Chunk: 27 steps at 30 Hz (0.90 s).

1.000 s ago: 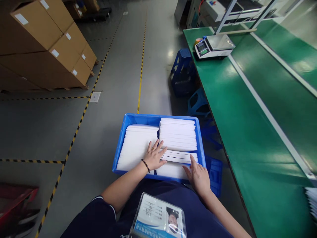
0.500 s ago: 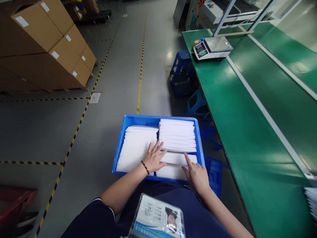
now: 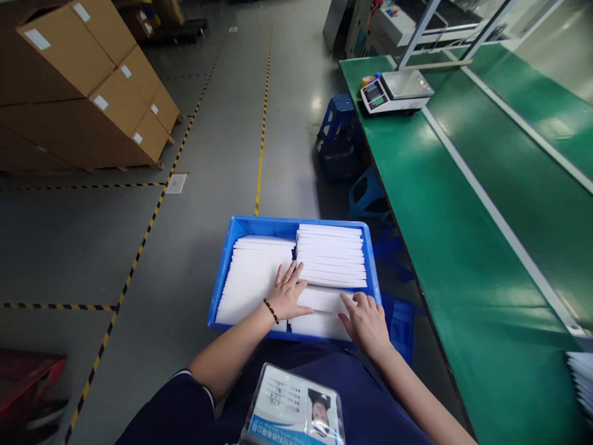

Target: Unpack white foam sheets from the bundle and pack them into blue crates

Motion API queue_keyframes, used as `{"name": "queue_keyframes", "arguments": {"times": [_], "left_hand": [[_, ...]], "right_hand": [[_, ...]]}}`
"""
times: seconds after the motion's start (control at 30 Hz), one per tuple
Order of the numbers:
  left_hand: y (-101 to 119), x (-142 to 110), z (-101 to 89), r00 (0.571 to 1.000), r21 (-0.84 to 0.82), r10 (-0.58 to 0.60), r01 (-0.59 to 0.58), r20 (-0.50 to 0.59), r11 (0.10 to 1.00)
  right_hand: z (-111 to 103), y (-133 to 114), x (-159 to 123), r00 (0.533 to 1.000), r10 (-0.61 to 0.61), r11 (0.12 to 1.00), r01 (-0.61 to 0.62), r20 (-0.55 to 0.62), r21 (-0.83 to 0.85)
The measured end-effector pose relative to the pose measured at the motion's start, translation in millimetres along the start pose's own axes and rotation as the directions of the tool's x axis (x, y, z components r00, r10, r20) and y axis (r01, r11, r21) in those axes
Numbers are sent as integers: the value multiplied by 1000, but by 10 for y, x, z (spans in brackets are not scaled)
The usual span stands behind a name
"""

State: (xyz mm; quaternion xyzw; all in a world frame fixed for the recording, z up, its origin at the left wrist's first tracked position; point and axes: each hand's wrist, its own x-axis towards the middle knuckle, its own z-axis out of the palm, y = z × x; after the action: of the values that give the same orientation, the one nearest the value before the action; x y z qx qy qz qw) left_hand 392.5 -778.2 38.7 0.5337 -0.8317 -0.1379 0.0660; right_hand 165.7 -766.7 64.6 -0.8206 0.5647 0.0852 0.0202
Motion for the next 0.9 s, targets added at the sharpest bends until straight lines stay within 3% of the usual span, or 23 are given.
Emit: {"name": "queue_keyframes", "arguments": {"times": [0.2,0.33,0.53,0.9], "left_hand": [[9,41,16,1000,-18,20,-20,-3,1000],[36,62,36,999,-7,32,-32,-5,999],[48,91,45,999,-8,41,-41,-4,999],[43,69,79,998,-42,58,-60,-38,997]], "right_hand": [[32,43,102,999,-40,995,39,10,95],[56,12,274,1000,12,999,-13,28,36],[31,-58,498,988,49,998,-43,147,-45],[12,-86,407,990,48,998,-41,129,-53]]}}
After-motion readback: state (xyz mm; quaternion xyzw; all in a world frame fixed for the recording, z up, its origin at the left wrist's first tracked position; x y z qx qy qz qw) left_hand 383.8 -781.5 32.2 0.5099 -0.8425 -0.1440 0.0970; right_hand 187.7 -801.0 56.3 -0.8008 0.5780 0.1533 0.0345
